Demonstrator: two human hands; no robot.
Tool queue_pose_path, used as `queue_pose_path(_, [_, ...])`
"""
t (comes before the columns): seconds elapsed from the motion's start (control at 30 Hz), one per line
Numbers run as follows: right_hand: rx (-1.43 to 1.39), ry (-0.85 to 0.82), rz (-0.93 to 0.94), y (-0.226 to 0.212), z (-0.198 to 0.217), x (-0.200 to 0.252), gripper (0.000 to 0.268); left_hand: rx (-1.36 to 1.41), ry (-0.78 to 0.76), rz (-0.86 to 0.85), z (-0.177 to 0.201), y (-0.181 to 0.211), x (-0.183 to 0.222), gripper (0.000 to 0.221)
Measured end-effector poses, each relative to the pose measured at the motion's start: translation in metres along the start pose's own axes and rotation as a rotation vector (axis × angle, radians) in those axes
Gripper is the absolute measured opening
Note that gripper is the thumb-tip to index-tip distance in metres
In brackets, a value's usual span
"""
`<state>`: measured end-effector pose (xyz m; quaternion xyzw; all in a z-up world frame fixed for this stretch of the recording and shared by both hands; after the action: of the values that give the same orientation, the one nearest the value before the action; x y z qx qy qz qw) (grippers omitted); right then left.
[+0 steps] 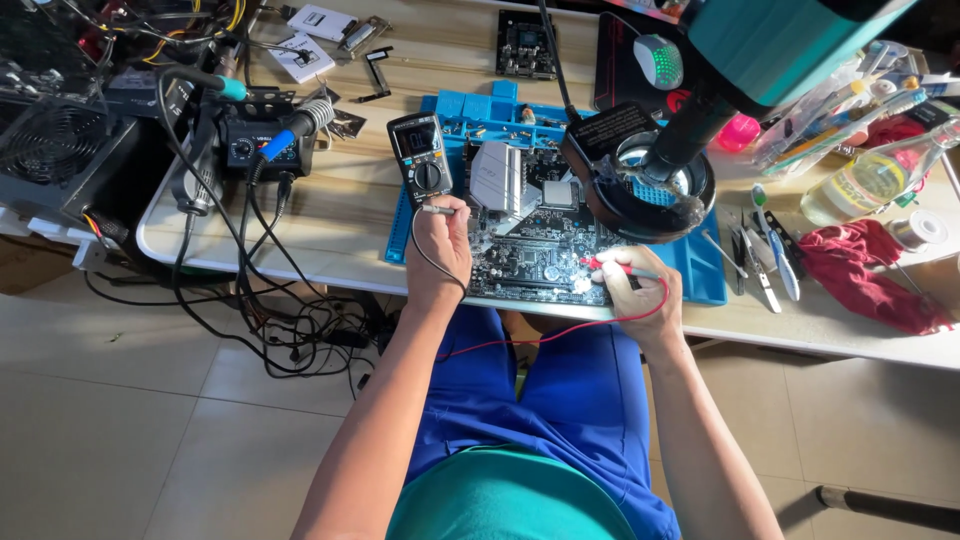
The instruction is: Using a multimeter and digital microscope to check circuit continuity on a computer motherboard.
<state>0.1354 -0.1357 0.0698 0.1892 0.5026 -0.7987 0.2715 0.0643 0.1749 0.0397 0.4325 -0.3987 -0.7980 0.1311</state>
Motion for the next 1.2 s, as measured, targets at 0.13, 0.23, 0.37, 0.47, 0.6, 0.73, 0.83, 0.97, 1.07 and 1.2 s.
queue_pose_path(0.13, [-0.005, -0.01, 0.003, -0.009, 0.0, 0.0, 0.007, -0.014, 0.014, -0.027, -0.002, 0.0, 0.0, 0.017])
queue_pose_path(0.23, [0.021, -0.076, -0.034, -0.015, -0.005, -0.002, 0.004, -0.06, 0.002, -0.009, -0.003, -0.004, 0.002, 0.018])
queue_pose_path(0.37, [0.017, -0.111, -0.037, -0.014, -0.009, -0.006, 0.012, -0.04, -0.023, 0.019, 0.0, 0.0, 0.003, 0.014])
queue_pose_path(0.47, [-0.001, -0.061, -0.03, -0.001, -0.011, -0.008, 0.012, -0.07, -0.016, 0.002, -0.005, -0.003, 0.004, 0.014])
queue_pose_path(0.6, [0.078, -0.063, -0.094, 0.006, -0.011, -0.005, 0.007, -0.101, -0.017, 0.007, -0.006, -0.005, 0.006, 0.014])
queue_pose_path(0.73, [0.057, -0.082, -0.195, 0.012, -0.012, -0.006, 0.007, -0.127, -0.01, 0.005, -0.008, -0.008, 0.006, 0.016])
queue_pose_path(0.83, [0.032, -0.063, -0.189, 0.008, -0.012, -0.006, 0.007, -0.123, -0.008, 0.012, -0.007, -0.007, 0.006, 0.014])
queue_pose_path(0.97, [0.036, -0.044, -0.208, 0.004, -0.01, -0.007, 0.007, -0.113, -0.026, 0.041, -0.006, -0.008, 0.007, 0.015])
queue_pose_path(1.07, [0.014, -0.04, -0.218, 0.002, -0.009, -0.008, 0.007, -0.122, -0.035, 0.056, -0.008, -0.009, 0.007, 0.014])
queue_pose_path(1.2, [-0.009, -0.044, -0.218, 0.004, -0.01, -0.008, 0.006, -0.135, -0.035, 0.065, -0.01, -0.013, 0.008, 0.014])
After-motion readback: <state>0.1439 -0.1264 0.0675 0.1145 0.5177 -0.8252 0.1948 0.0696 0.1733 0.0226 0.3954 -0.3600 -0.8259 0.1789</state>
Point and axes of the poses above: each hand's wrist, its own x-axis away from the middle knuckle, its own z-axis out of the back of the hand, y = z × x, the point moved 8 cm from there along -x, towards the middle knuckle, and after that the axes turned 4 degrees about y, right-handed, at the moved point
